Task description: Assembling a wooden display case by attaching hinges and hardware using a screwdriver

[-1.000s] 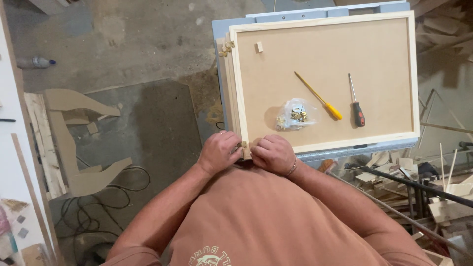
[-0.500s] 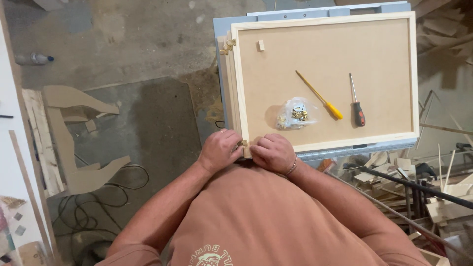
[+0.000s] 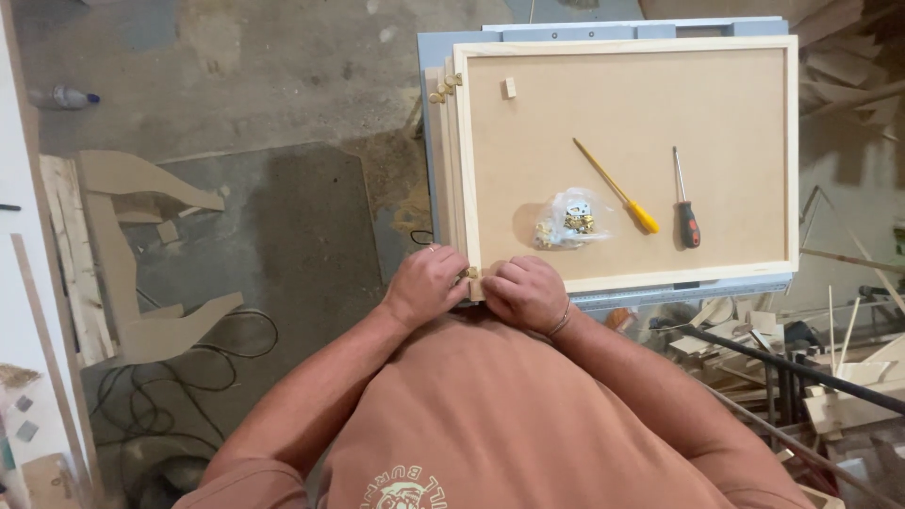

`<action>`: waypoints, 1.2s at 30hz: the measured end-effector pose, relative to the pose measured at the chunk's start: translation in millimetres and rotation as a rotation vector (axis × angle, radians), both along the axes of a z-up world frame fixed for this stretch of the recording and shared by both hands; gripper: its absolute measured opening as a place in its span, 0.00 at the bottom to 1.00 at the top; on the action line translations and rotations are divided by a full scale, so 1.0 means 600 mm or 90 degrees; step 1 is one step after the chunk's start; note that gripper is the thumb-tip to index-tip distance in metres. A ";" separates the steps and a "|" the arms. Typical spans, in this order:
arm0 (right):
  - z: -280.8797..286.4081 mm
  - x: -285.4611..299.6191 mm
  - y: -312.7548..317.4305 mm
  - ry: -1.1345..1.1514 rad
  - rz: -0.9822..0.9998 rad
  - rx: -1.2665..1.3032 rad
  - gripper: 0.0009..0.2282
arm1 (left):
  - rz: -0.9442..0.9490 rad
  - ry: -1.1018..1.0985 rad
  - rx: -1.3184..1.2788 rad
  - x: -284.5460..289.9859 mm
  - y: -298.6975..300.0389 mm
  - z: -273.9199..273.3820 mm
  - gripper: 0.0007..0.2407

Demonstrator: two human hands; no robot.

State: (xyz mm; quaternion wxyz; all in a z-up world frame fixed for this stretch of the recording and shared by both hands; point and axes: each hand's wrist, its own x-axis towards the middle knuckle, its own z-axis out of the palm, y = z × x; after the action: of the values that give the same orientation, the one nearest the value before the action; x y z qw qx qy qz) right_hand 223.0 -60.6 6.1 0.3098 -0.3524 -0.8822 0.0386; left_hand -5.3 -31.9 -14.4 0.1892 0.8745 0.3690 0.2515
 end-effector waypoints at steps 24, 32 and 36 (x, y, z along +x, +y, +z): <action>0.022 -0.004 -0.001 0.009 -0.013 0.000 0.05 | 0.007 0.017 0.033 0.004 -0.004 -0.027 0.06; 0.031 -0.009 -0.006 -0.012 -0.031 0.023 0.07 | -0.008 0.030 0.019 0.003 -0.003 -0.033 0.06; 0.006 -0.004 -0.010 -0.029 -0.037 0.030 0.07 | -0.013 0.040 0.013 0.004 -0.003 -0.044 0.07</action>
State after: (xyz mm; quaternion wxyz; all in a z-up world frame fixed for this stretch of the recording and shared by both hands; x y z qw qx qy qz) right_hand 220.9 -66.6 9.6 0.2991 -0.3713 -0.8790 0.0013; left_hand -3.0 -33.8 -40.5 0.1710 0.8878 0.3629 0.2257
